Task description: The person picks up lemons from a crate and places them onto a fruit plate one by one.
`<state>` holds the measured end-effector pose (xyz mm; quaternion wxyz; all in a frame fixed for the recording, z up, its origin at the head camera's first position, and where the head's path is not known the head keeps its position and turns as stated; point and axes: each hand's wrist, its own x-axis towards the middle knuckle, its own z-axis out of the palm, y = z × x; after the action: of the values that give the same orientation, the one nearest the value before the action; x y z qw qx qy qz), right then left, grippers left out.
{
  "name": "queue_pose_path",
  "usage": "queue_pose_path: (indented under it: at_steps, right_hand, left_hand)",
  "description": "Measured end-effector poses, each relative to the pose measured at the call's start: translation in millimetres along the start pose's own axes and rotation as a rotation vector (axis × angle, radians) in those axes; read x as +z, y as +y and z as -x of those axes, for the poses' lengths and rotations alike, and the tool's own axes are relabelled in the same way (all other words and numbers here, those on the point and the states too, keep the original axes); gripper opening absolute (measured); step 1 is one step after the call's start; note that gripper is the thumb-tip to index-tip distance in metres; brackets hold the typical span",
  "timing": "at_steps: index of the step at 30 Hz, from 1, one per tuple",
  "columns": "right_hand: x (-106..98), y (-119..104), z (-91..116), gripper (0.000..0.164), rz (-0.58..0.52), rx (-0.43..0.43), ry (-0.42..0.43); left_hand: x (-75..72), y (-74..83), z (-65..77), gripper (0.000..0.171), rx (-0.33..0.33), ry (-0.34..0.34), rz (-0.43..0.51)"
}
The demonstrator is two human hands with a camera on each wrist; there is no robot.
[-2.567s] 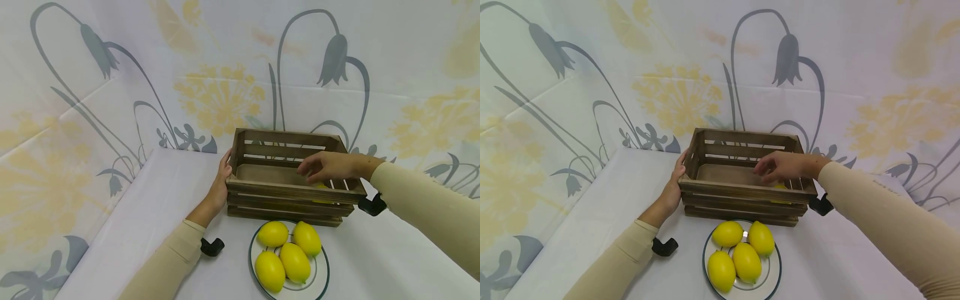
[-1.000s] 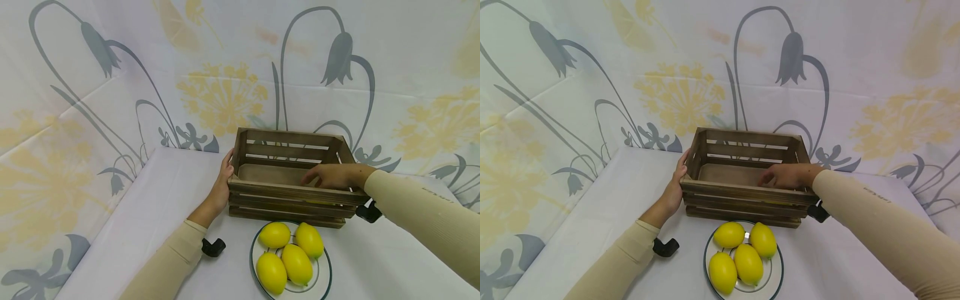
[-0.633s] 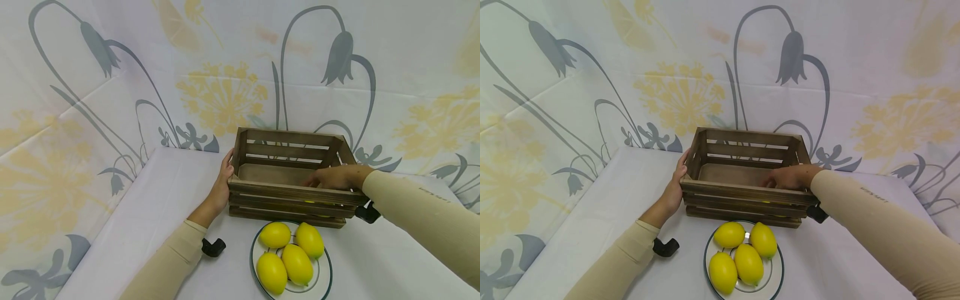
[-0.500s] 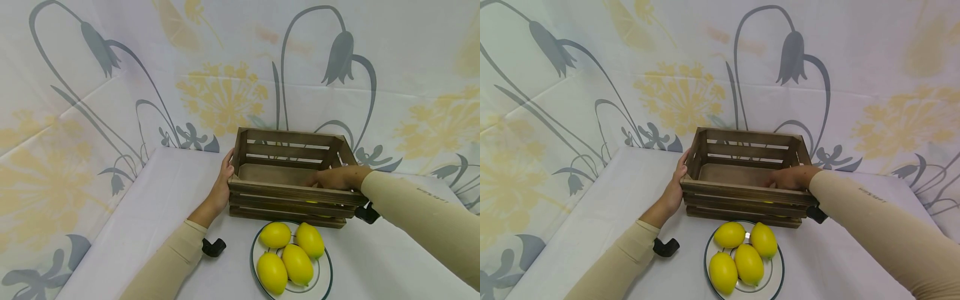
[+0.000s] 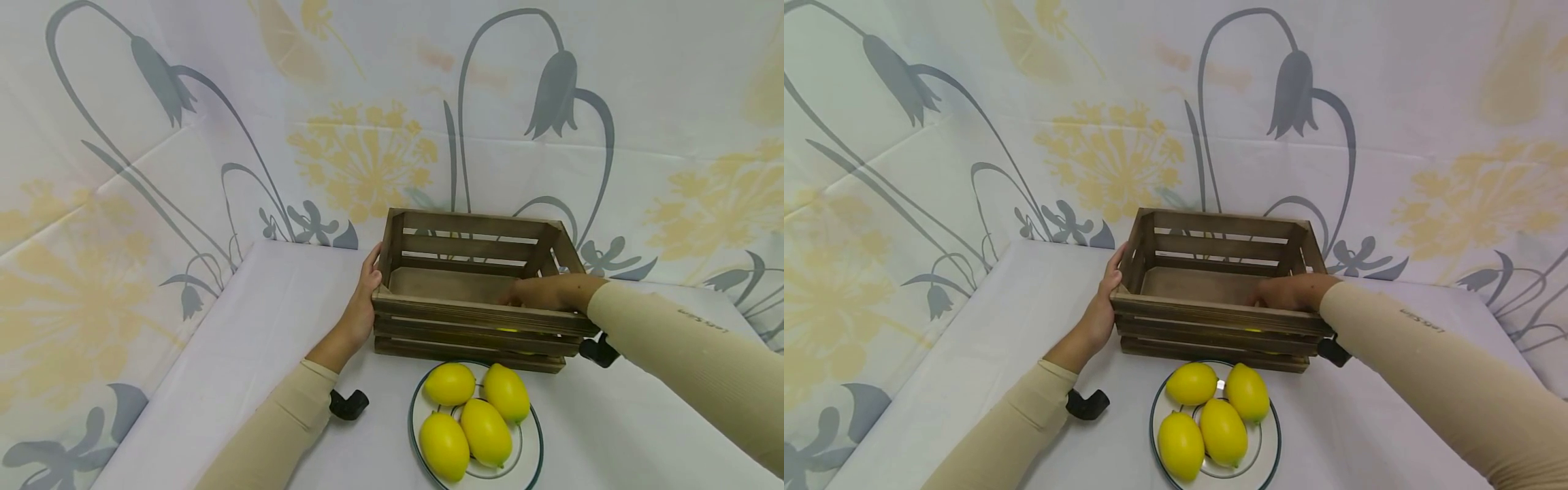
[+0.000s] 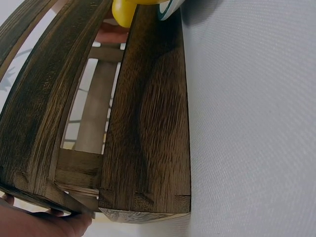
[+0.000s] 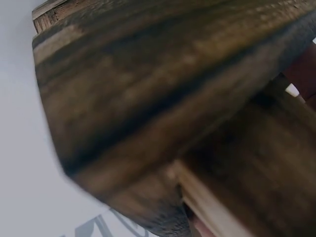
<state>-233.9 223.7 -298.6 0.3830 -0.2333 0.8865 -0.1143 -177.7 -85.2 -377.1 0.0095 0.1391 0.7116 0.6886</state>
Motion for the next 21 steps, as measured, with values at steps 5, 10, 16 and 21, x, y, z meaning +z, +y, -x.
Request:
queue_pose_path:
  at_steps: [5,10,16,21]
  right_hand:
    - [1.5,1.8,-1.3,0.04,-0.004,-0.03,0.027]
    - [2.4,2.7,-3.1,0.037,0.023,-0.082,0.076]
    - [1.2,1.3,-3.0,0.039,0.021,-0.152,0.124]
    - [2.2,0.7,-3.4,0.041,-0.001,-0.141,0.147]
  left_hand:
    - [0.6,0.0,0.1,0.07,0.004,-0.004,0.001]
    - [0.8,-0.1,0.2,0.071,-0.002,0.006,0.006]
    - [0.4,0.1,-0.6,0.071,0.0,0.008,0.012]
    - [0.8,0.2,0.1,0.07,-0.011,0.012,-0.004]
